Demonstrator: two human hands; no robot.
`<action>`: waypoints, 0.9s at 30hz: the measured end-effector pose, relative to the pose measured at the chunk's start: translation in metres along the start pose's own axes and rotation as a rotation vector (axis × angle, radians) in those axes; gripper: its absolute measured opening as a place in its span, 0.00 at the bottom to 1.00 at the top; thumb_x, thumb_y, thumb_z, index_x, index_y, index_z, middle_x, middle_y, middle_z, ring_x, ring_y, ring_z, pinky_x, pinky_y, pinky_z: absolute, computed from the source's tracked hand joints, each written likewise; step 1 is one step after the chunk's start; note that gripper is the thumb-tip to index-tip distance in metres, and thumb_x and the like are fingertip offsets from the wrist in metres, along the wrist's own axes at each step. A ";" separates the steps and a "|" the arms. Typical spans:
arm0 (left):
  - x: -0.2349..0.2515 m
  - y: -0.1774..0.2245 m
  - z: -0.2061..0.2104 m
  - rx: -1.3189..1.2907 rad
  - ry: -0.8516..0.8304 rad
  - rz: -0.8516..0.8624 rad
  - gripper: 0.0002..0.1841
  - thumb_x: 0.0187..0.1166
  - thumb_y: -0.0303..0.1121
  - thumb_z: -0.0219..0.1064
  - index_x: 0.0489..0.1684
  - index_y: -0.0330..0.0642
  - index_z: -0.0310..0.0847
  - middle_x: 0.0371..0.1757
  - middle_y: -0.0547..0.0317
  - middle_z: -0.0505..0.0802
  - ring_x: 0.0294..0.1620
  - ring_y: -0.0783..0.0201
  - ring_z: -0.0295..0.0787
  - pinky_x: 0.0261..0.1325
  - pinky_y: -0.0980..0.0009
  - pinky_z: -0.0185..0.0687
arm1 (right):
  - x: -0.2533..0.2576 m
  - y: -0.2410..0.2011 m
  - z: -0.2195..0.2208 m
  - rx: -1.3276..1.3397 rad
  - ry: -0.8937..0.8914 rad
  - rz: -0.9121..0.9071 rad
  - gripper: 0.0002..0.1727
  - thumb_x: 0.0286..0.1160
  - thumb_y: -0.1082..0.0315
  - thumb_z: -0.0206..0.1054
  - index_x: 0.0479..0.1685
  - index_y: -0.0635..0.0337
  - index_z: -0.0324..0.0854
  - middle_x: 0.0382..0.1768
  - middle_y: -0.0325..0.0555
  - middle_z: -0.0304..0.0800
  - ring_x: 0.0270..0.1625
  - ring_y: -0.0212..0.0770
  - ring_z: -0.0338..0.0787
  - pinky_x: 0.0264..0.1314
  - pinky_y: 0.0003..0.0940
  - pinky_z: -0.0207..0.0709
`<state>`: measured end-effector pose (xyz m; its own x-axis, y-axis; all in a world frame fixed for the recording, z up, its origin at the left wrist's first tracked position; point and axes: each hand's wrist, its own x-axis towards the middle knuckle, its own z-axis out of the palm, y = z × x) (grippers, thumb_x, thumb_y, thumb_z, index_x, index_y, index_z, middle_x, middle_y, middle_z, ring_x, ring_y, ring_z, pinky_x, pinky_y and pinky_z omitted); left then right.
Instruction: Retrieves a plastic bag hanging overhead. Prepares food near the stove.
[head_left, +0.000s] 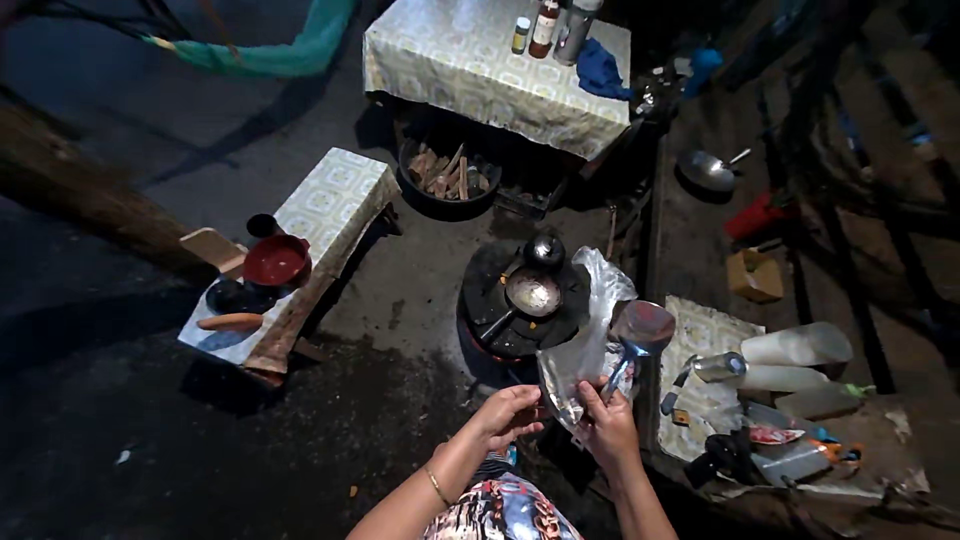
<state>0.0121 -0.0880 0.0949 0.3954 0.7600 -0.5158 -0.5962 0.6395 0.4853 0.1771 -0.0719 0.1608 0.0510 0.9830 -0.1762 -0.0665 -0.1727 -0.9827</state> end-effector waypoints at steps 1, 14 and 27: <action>-0.001 0.001 0.002 -0.014 0.003 0.011 0.13 0.90 0.33 0.59 0.65 0.37 0.77 0.45 0.54 0.93 0.42 0.63 0.93 0.47 0.66 0.89 | 0.001 -0.001 0.000 0.018 -0.011 -0.003 0.05 0.83 0.76 0.59 0.48 0.62 0.80 0.29 0.37 0.91 0.21 0.24 0.82 0.20 0.17 0.75; -0.008 0.025 0.021 0.088 0.081 0.093 0.07 0.87 0.28 0.61 0.51 0.33 0.80 0.33 0.57 0.91 0.33 0.66 0.90 0.42 0.71 0.89 | 0.000 -0.001 -0.001 0.060 -0.067 0.018 0.11 0.79 0.80 0.60 0.53 0.61 0.82 0.33 0.33 0.94 0.29 0.24 0.90 0.32 0.19 0.85; -0.020 0.040 0.019 0.549 0.147 0.374 0.06 0.83 0.26 0.64 0.45 0.32 0.82 0.33 0.60 0.89 0.32 0.73 0.86 0.42 0.75 0.85 | 0.009 0.037 -0.012 0.080 0.056 0.146 0.09 0.79 0.77 0.59 0.54 0.65 0.78 0.30 0.39 0.87 0.18 0.24 0.75 0.16 0.17 0.66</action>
<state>-0.0070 -0.0755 0.1381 0.1097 0.9426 -0.3155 -0.2179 0.3325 0.9176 0.1874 -0.0699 0.1221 0.0901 0.9427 -0.3213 -0.1561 -0.3053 -0.9394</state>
